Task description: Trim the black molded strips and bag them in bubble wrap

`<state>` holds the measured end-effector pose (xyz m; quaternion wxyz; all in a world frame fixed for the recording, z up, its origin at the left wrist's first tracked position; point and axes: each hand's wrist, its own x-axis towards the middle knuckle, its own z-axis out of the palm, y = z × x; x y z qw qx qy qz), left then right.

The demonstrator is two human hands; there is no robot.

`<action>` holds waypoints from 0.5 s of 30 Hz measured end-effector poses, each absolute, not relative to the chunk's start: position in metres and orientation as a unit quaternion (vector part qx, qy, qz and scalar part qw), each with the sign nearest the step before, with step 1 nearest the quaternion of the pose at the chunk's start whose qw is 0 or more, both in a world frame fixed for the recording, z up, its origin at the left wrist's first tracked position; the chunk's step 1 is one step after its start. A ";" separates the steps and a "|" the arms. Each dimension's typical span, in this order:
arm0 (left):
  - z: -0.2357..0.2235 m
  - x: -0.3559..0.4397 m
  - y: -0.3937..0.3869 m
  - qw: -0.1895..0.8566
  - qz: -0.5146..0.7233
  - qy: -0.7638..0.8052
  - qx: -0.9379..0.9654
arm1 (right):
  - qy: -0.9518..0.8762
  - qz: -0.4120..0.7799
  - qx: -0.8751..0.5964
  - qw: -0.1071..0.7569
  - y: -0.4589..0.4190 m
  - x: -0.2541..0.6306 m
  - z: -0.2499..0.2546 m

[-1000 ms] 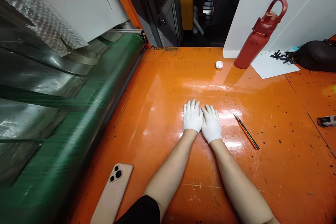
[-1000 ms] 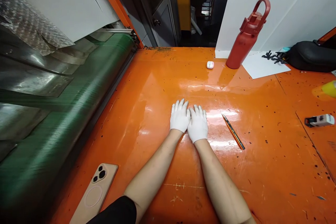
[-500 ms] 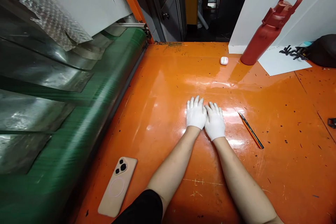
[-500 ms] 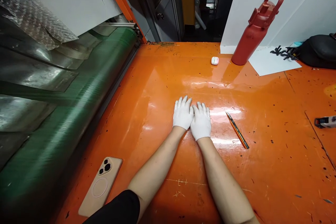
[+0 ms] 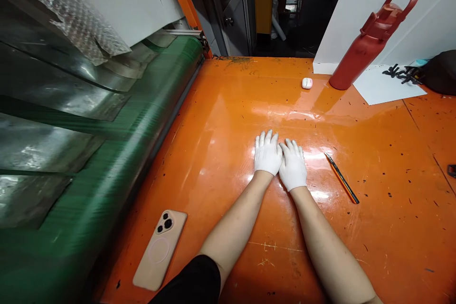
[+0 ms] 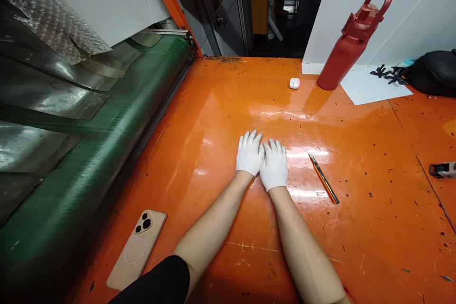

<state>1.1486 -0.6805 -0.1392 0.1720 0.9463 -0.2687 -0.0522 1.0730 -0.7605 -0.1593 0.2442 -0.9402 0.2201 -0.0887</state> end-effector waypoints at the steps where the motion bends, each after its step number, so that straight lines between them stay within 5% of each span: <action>1: -0.139 1.149 -0.680 0.172 -0.052 -0.268 0.947 | 0.220 -0.090 -0.940 0.245 -0.760 1.073 -0.159; 15: -0.138 1.149 -0.681 0.170 -0.059 -0.265 0.947 | 0.218 -0.105 -0.939 0.244 -0.760 1.072 -0.162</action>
